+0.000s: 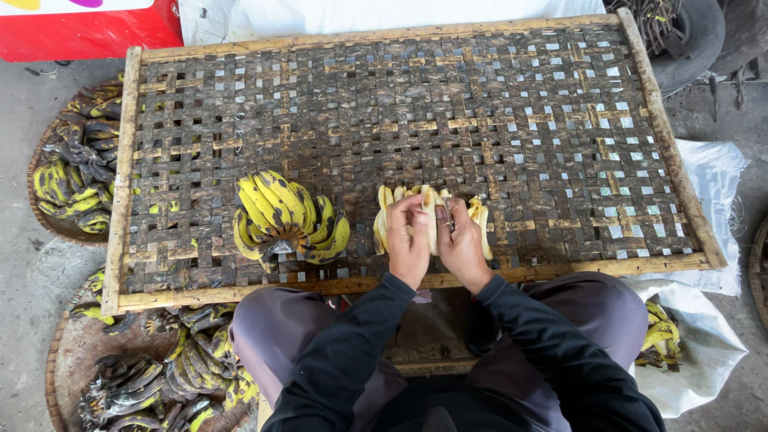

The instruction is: The person sits at a woven bamboo tray and peels bananas one at a time using a small knife, cutting the peel and removing it by hand. Peeled bananas are placed in a row on the tray while unpeeled bananas are taken from a hand of bananas beside them.

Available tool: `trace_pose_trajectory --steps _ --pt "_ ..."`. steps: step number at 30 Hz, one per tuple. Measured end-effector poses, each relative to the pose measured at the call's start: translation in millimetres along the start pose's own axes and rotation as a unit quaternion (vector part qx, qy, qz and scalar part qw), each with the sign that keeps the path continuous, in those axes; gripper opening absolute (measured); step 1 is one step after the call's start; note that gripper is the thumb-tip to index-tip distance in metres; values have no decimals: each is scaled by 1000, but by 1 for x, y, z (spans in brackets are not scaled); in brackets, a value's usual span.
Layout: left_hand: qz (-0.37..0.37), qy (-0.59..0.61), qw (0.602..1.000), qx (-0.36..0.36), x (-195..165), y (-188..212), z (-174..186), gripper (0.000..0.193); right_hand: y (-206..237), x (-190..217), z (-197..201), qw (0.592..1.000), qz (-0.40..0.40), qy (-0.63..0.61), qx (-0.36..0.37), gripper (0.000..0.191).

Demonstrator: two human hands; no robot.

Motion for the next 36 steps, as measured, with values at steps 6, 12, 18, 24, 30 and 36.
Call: trace_pose_trajectory --steps 6,12,18,24,30,36 --pt "85 79 991 69 2 -16 -3 64 -6 -9 8 996 -50 -70 36 24" --pt "196 262 944 41 24 -16 2 57 -17 -33 57 950 -196 -241 -21 23" --pt "280 479 829 -64 36 -12 4 52 0 -61 216 929 -75 -289 -218 37" --pt "278 487 825 -68 39 -12 7 40 65 -122 344 927 -172 33 -331 24" --pt "305 499 804 -111 47 -8 7 33 95 -142 338 820 -263 421 -285 28" --pt "314 532 780 -103 46 -6 4 33 55 -94 314 926 -135 195 -292 26"
Point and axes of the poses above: each hand's wrist, its own y-axis away from the middle knuckle, its own z-axis out of the back of the hand, x = y × z, the point moved 6 cm from there along -y, towards the middle knuckle, and after that the axes turned 8 degrees about -z, right-handed, at the moved point
